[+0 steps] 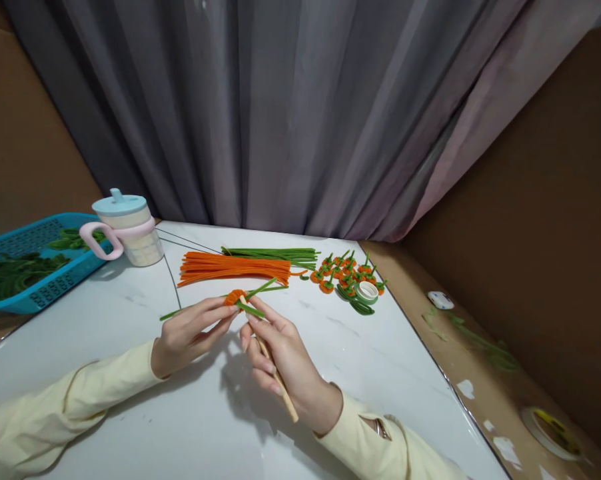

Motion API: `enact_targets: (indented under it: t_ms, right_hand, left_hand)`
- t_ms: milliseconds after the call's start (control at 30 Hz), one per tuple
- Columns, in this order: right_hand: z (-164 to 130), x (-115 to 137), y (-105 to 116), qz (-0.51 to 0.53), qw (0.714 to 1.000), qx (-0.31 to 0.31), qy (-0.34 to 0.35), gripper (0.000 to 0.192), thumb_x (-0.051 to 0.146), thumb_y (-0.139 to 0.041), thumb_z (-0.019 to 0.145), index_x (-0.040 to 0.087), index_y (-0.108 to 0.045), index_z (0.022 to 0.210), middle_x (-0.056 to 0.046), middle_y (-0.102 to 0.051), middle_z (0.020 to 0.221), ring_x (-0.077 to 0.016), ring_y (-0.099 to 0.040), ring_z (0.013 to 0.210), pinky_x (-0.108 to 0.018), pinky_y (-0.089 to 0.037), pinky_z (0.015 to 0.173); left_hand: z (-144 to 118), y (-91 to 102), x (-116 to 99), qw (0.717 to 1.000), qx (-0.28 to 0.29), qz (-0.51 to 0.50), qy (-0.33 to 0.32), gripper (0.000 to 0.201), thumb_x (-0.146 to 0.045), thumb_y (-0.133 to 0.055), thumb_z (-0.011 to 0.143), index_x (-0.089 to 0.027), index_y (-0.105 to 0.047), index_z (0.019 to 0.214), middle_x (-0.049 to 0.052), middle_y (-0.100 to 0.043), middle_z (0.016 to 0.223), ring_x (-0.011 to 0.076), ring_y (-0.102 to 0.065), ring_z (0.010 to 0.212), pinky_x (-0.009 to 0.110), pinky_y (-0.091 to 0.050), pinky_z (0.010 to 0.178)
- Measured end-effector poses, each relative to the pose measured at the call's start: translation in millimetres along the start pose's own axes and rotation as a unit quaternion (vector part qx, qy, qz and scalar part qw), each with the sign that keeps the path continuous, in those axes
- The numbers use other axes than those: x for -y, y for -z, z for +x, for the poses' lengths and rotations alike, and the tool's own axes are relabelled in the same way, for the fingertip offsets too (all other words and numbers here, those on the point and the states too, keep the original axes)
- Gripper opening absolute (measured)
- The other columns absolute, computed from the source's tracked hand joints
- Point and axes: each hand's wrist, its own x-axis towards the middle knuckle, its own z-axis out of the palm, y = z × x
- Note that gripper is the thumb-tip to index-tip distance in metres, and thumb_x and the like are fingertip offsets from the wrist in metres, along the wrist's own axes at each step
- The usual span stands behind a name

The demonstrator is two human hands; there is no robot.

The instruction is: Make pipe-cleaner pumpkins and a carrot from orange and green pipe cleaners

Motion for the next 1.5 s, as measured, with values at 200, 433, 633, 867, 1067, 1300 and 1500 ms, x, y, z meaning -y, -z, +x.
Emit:
enact_targets:
  t_ms: [200, 433, 633, 867, 1067, 1300, 1500]
  right_hand:
    - [0, -7, -1, -0.010, 0.999, -0.005, 0.046, 0.047, 0.030, -0.065, 0.080, 0.020, -0.050, 0.123, 0.006, -0.054, 0.062, 0.0008, -0.020, 0.031, -0.010, -0.020, 0.023]
    - [-5, -10, -3, -0.031, 0.998, -0.014, 0.062, 0.020, 0.033, -0.061, 0.082, 0.016, -0.058, 0.091, 0.006, -0.052, 0.060, 0.0008, -0.021, 0.028, -0.012, -0.023, 0.021]
    - [-8, 7, 1, -0.202, 0.978, -0.003, 0.051, 0.036, 0.041, -0.054, 0.086, 0.021, -0.046, 0.116, 0.002, -0.059, 0.075, -0.0032, -0.034, 0.032, -0.016, -0.028, 0.026]
    - [-17, 34, 26, -0.714, 0.587, -0.112, 0.365, 0.030, 0.024, -0.036, 0.094, 0.017, -0.051, 0.119, -0.010, -0.067, 0.089, -0.0163, -0.060, 0.064, -0.025, -0.040, 0.053]
    - [-27, 41, 26, -0.849, 0.393, -0.056, 0.348, 0.043, 0.004, -0.031, 0.085, 0.016, -0.052, 0.121, -0.012, -0.061, 0.119, -0.0142, -0.062, 0.057, -0.026, -0.033, 0.044]
    - [-20, 33, 25, -0.848, 0.402, -0.030, 0.344, 0.030, 0.032, -0.039, 0.097, 0.015, -0.057, 0.114, -0.006, -0.069, 0.081, -0.0140, -0.062, 0.055, -0.026, -0.024, 0.045]
    - [-17, 28, 28, -0.863, 0.393, -0.045, 0.314, 0.016, 0.023, -0.048, 0.093, 0.016, -0.062, 0.095, 0.001, -0.062, 0.059, -0.0118, -0.054, 0.044, -0.026, -0.014, 0.046]
  left_hand:
    - [0, -0.8, -2, 1.000, -0.006, -0.007, 0.015, 0.023, -0.010, -0.060, 0.082, -0.019, -0.066, 0.103, 0.008, -0.071, 0.094, 0.0166, -0.068, 0.083, 0.025, -0.056, 0.080]
    - [5, -1.2, -10, 0.995, -0.013, -0.065, 0.069, 0.018, -0.010, -0.060, 0.081, -0.020, -0.067, 0.094, 0.005, -0.072, 0.089, 0.0159, -0.069, 0.080, 0.024, -0.058, 0.075]
    - [26, 5.8, -18, 0.922, -0.009, -0.224, 0.317, 0.009, -0.022, -0.065, 0.080, -0.015, -0.066, 0.085, 0.004, -0.071, 0.082, 0.0159, -0.070, 0.071, 0.023, -0.061, 0.067]
    - [42, 14.5, -16, 0.828, 0.007, -0.365, 0.426, 0.020, -0.029, -0.072, 0.074, -0.013, -0.063, 0.083, 0.004, -0.071, 0.082, 0.0204, -0.071, 0.076, 0.029, -0.062, 0.066]
    - [36, 16.2, -19, 0.860, 0.071, -0.342, 0.372, 0.012, -0.024, -0.066, 0.080, -0.013, -0.064, 0.085, 0.005, -0.070, 0.082, 0.0187, -0.071, 0.072, 0.026, -0.061, 0.064]
    - [30, 16.0, -27, 0.956, 0.096, -0.197, 0.197, 0.008, -0.013, -0.059, 0.083, -0.013, -0.065, 0.089, 0.005, -0.069, 0.081, 0.0121, -0.067, 0.065, 0.019, -0.058, 0.060]
    - [25, 13.1, -30, 0.981, 0.073, -0.145, 0.109, 0.013, -0.007, -0.057, 0.082, -0.012, -0.065, 0.091, 0.006, -0.070, 0.080, 0.0116, -0.065, 0.064, 0.019, -0.057, 0.058]
